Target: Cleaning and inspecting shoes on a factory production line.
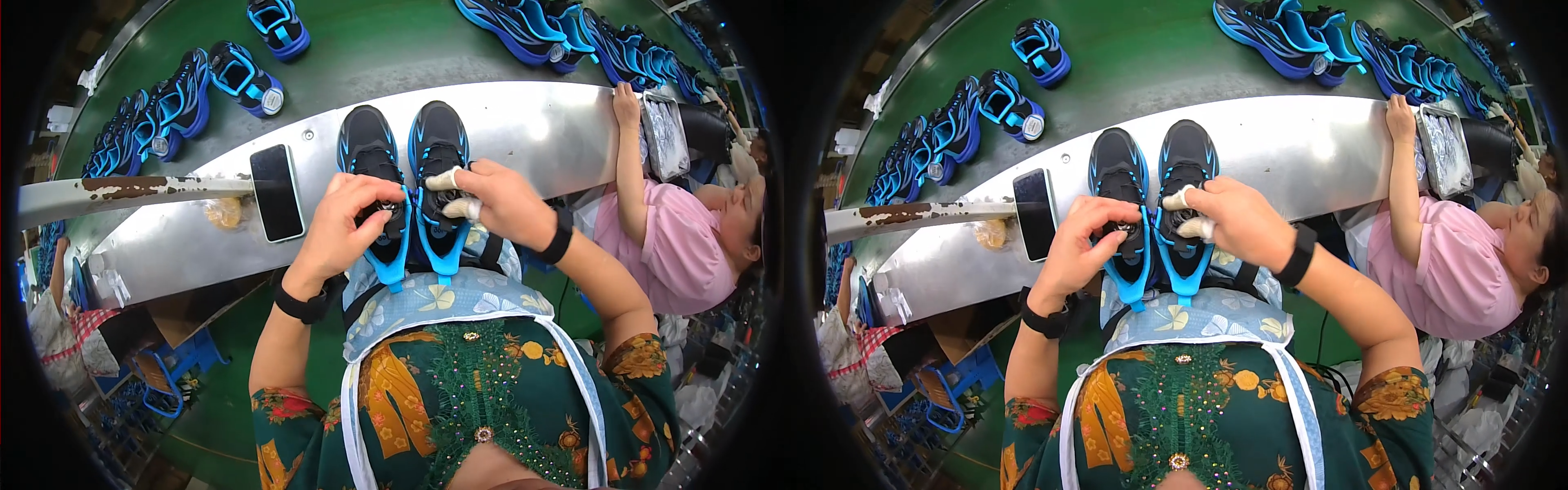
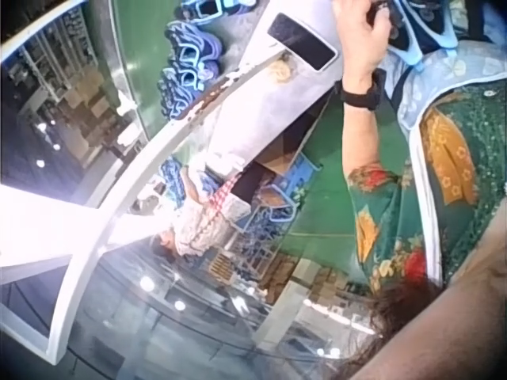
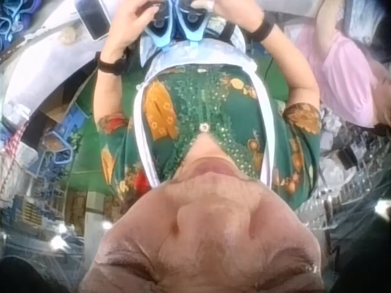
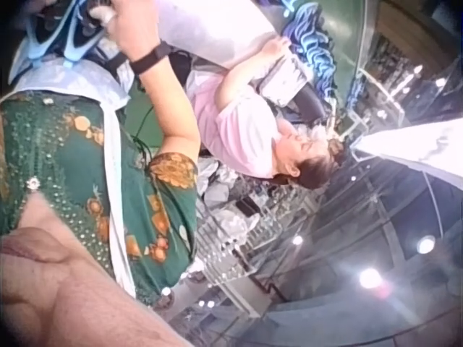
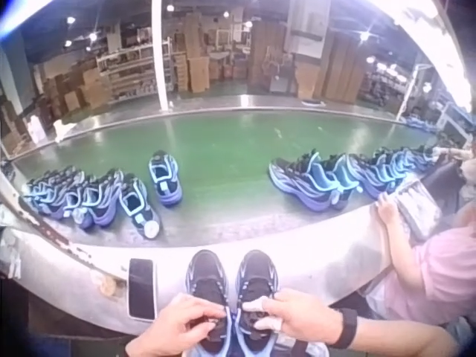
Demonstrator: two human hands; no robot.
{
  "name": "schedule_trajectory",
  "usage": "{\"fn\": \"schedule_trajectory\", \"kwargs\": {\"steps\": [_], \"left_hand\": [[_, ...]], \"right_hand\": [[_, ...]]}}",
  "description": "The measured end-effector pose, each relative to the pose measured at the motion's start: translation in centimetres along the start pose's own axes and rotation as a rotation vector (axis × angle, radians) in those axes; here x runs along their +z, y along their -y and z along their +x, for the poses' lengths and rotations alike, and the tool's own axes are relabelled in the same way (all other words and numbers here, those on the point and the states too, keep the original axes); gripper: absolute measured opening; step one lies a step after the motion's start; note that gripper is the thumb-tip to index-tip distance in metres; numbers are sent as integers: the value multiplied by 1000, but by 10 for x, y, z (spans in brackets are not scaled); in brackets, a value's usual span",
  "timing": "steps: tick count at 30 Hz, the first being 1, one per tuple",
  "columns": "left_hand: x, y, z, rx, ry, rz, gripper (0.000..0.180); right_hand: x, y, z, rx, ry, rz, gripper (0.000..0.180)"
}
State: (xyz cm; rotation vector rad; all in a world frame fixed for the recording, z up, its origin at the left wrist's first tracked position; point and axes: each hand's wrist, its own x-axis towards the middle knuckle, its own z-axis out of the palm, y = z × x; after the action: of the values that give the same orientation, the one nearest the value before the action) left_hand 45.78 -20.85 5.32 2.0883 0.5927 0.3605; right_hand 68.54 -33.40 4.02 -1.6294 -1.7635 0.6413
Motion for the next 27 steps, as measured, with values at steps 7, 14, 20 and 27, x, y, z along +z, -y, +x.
{"fn": "schedule_trajectory", "kwargs": {"steps": [7, 14, 20, 27], "left_hand": [[11, -3, -2, -83, -114, 96, 30], [11, -12, 0, -148, -65, 11, 36], [13, -1, -1, 0, 24, -117, 36], [18, -4, -1, 13, -21, -109, 37]], "right_hand": [[-26, 24, 6, 200, 140, 172, 33], [-13, 8, 4, 94, 8, -39, 33], [-5, 1, -6, -68, -124, -282, 36], [6, -8, -12, -6, -108, 89, 41]]}}
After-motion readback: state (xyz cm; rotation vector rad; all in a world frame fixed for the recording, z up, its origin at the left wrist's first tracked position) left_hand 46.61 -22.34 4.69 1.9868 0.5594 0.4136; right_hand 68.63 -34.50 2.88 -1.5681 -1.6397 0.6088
